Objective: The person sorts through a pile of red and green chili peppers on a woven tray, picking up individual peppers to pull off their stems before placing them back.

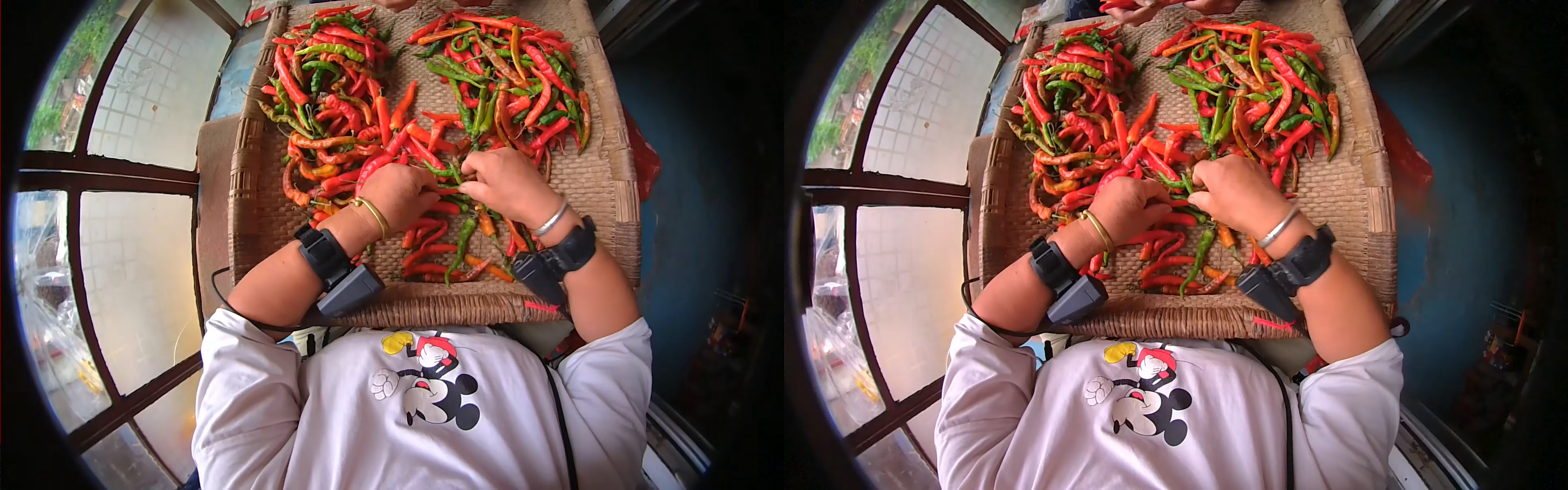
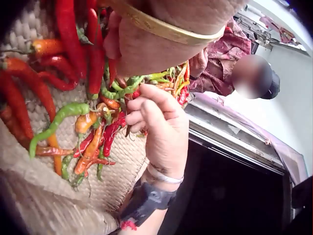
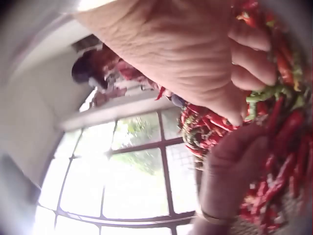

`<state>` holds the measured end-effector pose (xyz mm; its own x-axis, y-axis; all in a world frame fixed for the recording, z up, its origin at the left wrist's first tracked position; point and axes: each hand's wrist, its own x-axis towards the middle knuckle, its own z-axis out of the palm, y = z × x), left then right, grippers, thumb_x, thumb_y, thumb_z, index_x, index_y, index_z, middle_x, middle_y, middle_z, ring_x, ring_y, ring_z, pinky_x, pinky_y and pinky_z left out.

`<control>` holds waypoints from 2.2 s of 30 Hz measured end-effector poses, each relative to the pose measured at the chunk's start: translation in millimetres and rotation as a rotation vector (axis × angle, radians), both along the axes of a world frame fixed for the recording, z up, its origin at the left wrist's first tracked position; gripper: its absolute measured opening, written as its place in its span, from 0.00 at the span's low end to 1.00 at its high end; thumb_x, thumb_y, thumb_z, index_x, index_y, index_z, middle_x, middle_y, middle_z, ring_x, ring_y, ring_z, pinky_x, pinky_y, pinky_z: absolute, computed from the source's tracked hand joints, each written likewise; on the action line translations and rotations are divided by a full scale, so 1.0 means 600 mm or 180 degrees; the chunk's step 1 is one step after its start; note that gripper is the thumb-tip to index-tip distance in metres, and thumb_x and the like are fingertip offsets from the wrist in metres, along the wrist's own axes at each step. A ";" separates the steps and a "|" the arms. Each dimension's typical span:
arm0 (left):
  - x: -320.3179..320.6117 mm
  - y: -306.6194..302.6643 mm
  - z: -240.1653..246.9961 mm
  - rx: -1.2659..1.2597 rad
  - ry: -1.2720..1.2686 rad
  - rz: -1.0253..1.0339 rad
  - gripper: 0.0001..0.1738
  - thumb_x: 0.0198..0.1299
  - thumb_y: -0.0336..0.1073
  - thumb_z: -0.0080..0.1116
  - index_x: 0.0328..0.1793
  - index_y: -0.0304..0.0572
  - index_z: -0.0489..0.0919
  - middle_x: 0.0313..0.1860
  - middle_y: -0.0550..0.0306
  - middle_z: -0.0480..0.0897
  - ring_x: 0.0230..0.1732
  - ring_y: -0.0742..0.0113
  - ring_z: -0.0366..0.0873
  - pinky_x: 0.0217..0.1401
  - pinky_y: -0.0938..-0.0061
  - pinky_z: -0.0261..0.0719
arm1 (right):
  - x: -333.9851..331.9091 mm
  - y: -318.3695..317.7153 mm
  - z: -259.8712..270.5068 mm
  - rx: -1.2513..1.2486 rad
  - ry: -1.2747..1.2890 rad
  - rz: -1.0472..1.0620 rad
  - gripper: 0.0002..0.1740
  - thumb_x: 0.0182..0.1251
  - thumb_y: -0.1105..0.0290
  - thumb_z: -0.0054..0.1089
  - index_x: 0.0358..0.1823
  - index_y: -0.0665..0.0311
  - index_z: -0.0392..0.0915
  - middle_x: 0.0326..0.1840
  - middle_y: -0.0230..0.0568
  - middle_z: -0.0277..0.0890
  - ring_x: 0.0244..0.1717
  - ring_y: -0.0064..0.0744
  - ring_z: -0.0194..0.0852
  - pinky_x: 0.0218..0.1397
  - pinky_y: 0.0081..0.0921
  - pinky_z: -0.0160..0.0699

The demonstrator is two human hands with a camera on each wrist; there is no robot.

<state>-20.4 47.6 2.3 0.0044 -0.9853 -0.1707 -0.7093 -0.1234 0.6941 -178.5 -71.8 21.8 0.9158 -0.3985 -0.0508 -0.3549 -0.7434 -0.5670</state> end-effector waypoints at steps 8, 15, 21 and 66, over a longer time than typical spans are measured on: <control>0.003 0.000 -0.002 0.0012 -0.0143 -0.0146 0.09 0.47 0.35 0.60 0.36 0.42 0.80 0.26 0.52 0.80 0.29 0.60 0.79 0.32 0.71 0.75 | 0.015 0.014 -0.016 -0.0813 0.0069 -0.0311 0.14 0.45 0.61 0.62 0.21 0.65 0.71 0.19 0.48 0.71 0.25 0.49 0.73 0.28 0.40 0.69; -0.002 -0.001 0.008 -0.0468 0.0433 0.0110 0.14 0.46 0.31 0.63 0.42 0.41 0.78 0.30 0.51 0.81 0.31 0.63 0.80 0.34 0.75 0.77 | -0.004 -0.026 0.052 0.0944 -0.0314 -0.0508 0.16 0.53 0.62 0.59 0.16 0.65 0.69 0.13 0.38 0.67 0.16 0.31 0.68 0.21 0.27 0.65; -0.015 0.001 0.042 -0.0563 0.0131 -0.0054 0.19 0.44 0.33 0.66 0.44 0.39 0.77 0.30 0.52 0.80 0.31 0.63 0.80 0.35 0.74 0.77 | -0.013 -0.017 0.089 0.3553 -0.0921 -0.0775 0.12 0.58 0.64 0.58 0.21 0.62 0.71 0.16 0.24 0.66 0.16 0.09 0.63 0.16 0.07 0.62; 0.004 -0.012 0.003 -0.0708 0.1194 0.0162 0.07 0.55 0.33 0.56 0.36 0.38 0.74 0.28 0.61 0.75 0.29 0.71 0.73 0.33 0.75 0.73 | 0.003 -0.019 0.037 0.2881 -0.0578 -0.1192 0.08 0.61 0.67 0.53 0.33 0.65 0.74 0.22 0.24 0.70 0.17 0.10 0.66 0.17 0.08 0.63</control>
